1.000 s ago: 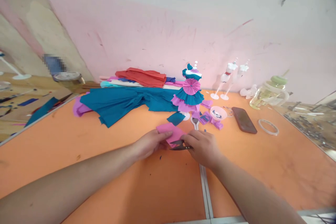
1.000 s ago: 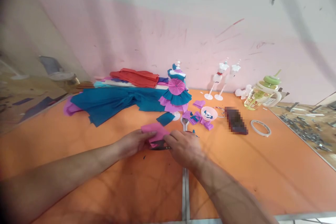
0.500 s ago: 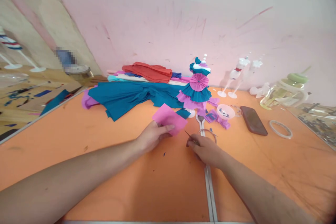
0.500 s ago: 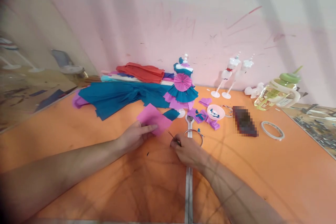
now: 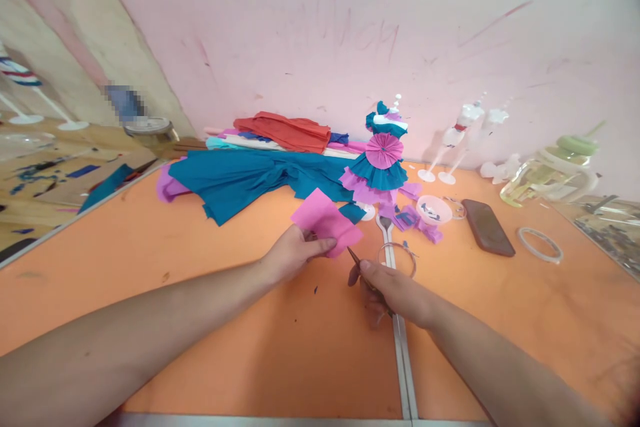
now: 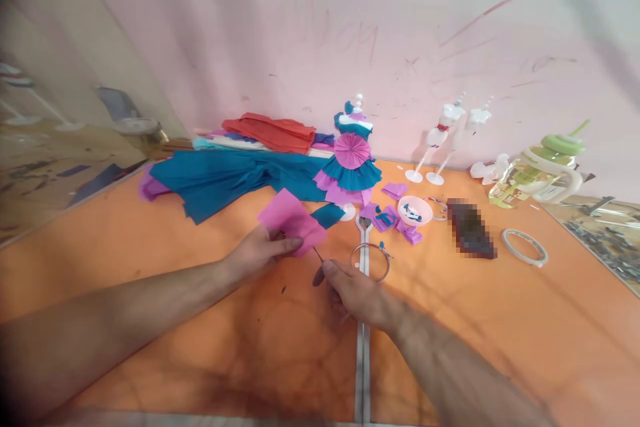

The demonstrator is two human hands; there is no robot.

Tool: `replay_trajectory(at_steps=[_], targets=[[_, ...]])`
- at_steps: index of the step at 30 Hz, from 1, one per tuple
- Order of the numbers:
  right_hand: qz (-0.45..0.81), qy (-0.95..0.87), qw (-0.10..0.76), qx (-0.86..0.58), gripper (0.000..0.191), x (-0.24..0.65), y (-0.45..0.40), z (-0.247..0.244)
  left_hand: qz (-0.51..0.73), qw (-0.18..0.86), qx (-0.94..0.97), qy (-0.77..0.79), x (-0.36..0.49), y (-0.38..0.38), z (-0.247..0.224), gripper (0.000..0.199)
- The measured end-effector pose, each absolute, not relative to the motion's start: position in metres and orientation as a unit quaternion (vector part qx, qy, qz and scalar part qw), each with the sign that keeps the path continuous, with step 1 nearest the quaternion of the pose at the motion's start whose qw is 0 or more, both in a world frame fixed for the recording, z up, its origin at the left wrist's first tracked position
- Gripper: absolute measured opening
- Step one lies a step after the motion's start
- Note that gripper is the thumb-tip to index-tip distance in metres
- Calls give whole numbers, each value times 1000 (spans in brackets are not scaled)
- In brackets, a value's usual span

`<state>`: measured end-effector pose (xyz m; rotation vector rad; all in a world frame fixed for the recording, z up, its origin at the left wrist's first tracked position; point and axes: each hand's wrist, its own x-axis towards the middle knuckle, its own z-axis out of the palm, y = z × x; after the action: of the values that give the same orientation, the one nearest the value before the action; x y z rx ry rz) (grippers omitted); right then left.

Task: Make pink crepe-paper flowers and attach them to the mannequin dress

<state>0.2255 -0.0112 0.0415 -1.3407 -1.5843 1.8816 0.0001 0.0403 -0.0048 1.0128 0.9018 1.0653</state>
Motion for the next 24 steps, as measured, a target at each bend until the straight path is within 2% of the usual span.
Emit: replay_trajectory(at_steps=[11,17,24], targets=[[592,-621,110,-501,49,230,-10,46,458,575,512,444,-4,43,-3,55],[577,-641,117,-493,51,229,-11,48,446,563,528,454,-1,42,-4,55],[541,-657,109,-513,50,227,-12,46,429,554,536,471,0,39,-2,46]])
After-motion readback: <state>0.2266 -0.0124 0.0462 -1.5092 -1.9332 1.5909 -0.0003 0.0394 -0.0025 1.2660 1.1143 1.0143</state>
